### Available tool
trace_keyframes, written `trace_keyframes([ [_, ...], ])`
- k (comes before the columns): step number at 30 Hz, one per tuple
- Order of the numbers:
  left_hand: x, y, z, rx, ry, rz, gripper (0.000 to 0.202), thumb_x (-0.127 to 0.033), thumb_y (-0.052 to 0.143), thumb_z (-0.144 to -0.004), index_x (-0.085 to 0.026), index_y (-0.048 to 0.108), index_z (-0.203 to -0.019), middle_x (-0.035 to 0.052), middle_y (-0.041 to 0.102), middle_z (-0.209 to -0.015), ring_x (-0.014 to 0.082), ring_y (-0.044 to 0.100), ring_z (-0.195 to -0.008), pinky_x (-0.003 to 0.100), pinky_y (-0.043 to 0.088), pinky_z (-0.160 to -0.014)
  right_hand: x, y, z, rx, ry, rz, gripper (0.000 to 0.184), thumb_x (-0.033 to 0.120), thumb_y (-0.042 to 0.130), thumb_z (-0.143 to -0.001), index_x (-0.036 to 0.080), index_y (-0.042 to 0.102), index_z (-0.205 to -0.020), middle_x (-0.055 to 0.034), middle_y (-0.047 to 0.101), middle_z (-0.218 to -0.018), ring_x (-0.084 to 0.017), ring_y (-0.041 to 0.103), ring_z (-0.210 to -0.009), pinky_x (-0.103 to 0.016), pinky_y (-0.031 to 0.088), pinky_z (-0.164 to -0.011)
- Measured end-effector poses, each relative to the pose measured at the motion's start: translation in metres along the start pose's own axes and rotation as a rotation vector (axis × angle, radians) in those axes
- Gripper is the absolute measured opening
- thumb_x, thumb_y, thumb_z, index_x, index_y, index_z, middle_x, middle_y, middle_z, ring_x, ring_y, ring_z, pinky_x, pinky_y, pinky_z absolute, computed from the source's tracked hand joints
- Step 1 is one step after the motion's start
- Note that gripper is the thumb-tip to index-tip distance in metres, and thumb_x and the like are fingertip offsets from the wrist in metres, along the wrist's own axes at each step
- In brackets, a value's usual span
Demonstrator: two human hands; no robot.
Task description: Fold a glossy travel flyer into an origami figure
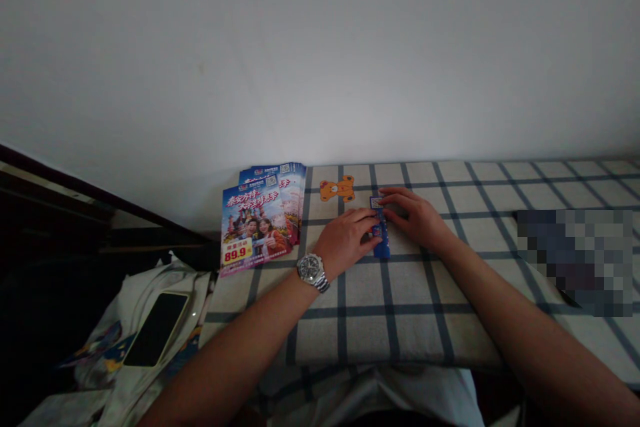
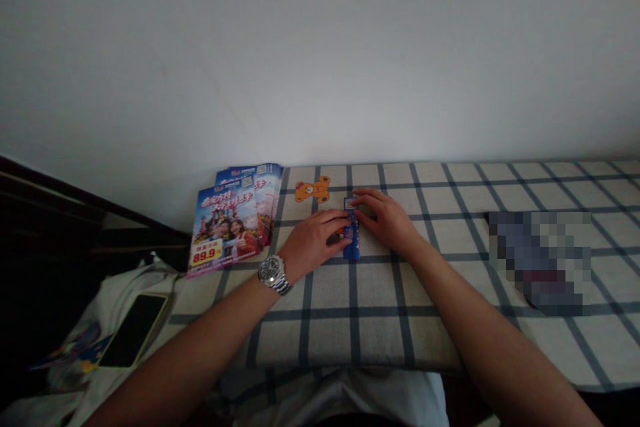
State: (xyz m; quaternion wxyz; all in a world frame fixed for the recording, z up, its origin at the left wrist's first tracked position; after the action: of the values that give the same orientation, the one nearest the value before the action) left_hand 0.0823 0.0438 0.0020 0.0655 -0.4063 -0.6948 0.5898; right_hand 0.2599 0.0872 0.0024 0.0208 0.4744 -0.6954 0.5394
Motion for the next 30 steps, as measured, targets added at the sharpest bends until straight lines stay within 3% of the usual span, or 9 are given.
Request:
trace_keyframes([
  [6,-0.001,0.0,0.0,0.006,-0.001,0.003,0.035,-0.035,0.069,-0.097,-0.021,0.067,-0.129,0.0053,0.066,-0.138,0.0247,0.062,-0.123,0.042,0.054,-0.109,-0.007,-0.001,0.0,-0.057,0.047,0.047,0.004,0.027,0.069,-0.096,0.024,0.071,-0.098,-0.0089,0.069,-0.127,-0.028,0.07,-0.114,-0.047,0.057,-0.1],
  [30,0.0,0.001,-0.001,-0.008,0.017,0.007,0.031,-0.035,0.068,-0.098,-0.021,0.069,-0.126,0.0067,0.066,-0.135,0.0248,0.063,-0.122,0.042,0.053,-0.108,0.0,-0.002,-0.001,0.035,0.022,0.146,0.008,0.025,0.063,-0.098,0.023,0.071,-0.098,-0.0097,0.071,-0.124,-0.027,0.073,-0.105,-0.042,0.06,-0.091],
])
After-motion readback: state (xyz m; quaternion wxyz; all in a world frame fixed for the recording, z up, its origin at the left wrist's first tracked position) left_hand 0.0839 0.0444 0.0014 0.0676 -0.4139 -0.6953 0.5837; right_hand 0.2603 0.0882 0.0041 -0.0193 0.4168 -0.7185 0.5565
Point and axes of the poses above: each hand's wrist, its own z-axis away from the middle knuckle, its own y-axis out of the palm, x = y × z, the point moved 5 cm from there along -z, towards the middle knuckle
